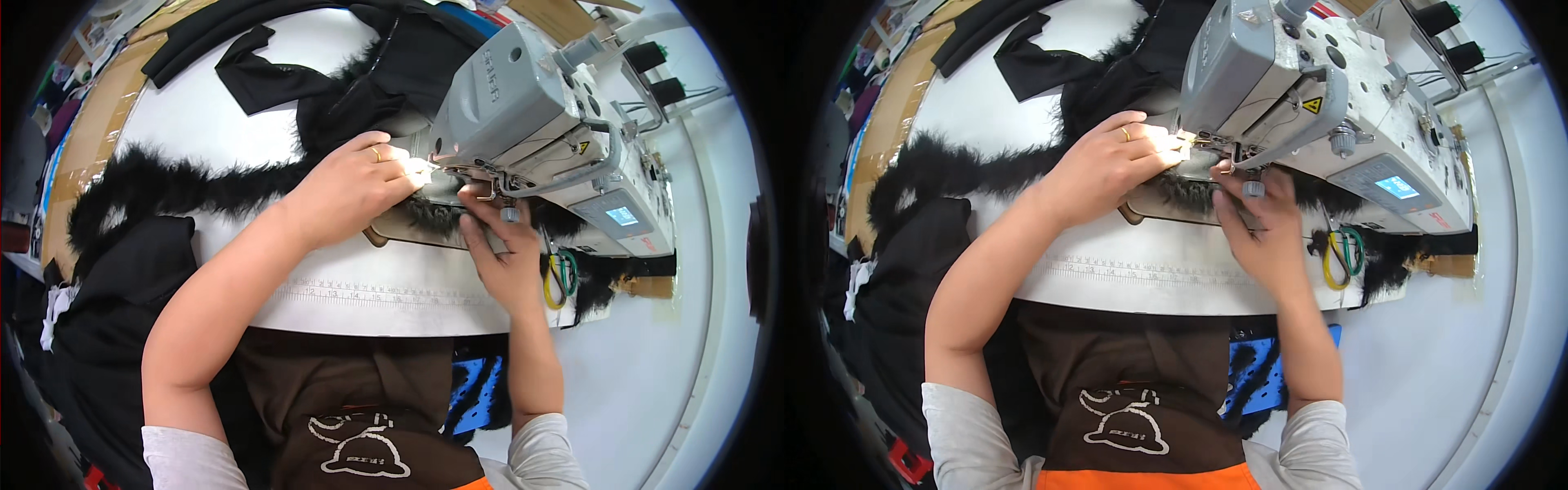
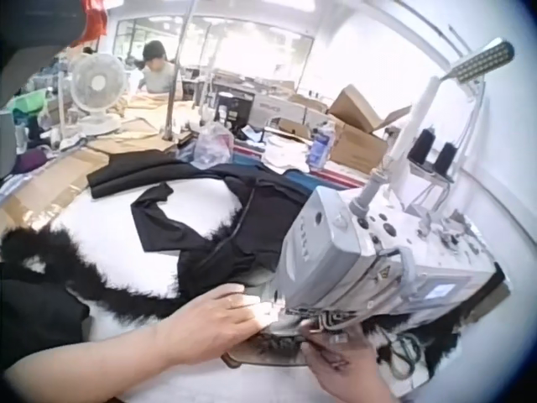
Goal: Sewing a black fur trim onto a black fabric garment using an industrial sewing machine.
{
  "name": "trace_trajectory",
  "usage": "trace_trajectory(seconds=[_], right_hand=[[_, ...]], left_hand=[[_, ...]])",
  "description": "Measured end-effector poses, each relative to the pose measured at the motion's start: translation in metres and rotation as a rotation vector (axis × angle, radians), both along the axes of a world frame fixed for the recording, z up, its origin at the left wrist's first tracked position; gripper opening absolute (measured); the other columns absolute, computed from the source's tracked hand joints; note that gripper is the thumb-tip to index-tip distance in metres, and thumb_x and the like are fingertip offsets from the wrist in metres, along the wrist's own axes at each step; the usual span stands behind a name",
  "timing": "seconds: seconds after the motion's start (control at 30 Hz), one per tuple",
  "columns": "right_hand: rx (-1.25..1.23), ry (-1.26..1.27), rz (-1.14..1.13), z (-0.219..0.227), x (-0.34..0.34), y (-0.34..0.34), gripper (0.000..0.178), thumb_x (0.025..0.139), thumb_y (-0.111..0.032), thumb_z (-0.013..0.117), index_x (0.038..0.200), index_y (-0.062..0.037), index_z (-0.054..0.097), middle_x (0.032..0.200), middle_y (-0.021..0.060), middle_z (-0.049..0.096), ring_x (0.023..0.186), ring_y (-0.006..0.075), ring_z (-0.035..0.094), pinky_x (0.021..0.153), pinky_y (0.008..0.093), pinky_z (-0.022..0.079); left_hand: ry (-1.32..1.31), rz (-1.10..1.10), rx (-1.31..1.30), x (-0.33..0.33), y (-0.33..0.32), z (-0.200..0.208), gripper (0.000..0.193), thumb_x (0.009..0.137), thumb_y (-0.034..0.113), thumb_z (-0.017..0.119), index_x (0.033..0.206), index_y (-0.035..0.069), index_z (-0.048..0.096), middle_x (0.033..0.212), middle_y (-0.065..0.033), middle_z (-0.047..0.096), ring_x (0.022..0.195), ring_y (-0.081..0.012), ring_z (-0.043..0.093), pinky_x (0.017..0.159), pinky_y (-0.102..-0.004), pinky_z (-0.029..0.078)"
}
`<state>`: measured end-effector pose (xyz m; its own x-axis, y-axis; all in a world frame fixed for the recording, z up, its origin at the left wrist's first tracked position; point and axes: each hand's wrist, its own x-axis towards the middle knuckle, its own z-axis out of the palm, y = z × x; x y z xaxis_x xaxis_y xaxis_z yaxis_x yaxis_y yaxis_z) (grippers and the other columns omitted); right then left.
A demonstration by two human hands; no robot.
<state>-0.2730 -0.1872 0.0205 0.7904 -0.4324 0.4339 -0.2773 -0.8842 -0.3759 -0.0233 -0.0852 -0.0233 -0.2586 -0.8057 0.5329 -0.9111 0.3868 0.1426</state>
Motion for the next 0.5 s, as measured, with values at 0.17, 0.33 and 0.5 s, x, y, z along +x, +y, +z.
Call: trace_trajectory(seconds=[0.17,0.33,0.5], right_hand=[[1.316,-0.518,-0.14,-0.005,0.031,0.048,0.027,0.107,-0.017,0.061,0.126,0.0003,0.069,0.108,0.0091,0.075,0.076,0.0115,0.064,0.067,0.0257,0.051],[1.743,-0.961,-0.019,-0.014,0.058,0.057,0.029,0.107,-0.029,0.063,0.124,-0.0059,0.068,0.105,0.0064,0.074,0.075,0.0135,0.063,0.066,0.0296,0.05],[1.867,-1.045,0.133,0.004,0.074,0.068,0.03,0.111,-0.036,0.051,0.112,-0.0106,0.066,0.095,-0.0025,0.064,0.074,0.0114,0.05,0.064,0.0269,0.043]], left_hand=[[0.171,-0.127,0.016,0.003,0.004,0.005,0.043,0.071,0.007,0.073,0.114,0.008,0.068,0.106,-0.0062,0.069,0.109,-0.0265,0.065,0.119,-0.0491,0.039],[0.158,-0.108,-0.004,0.003,0.005,0.005,0.032,0.078,0.012,0.073,0.109,0.009,0.068,0.101,-0.0056,0.068,0.108,-0.0253,0.066,0.118,-0.0468,0.04],[0.177,-0.099,-0.001,0.004,0.006,0.002,0.031,0.077,0.012,0.075,0.108,0.01,0.069,0.101,-0.0056,0.068,0.106,-0.0252,0.066,0.117,-0.046,0.041]])
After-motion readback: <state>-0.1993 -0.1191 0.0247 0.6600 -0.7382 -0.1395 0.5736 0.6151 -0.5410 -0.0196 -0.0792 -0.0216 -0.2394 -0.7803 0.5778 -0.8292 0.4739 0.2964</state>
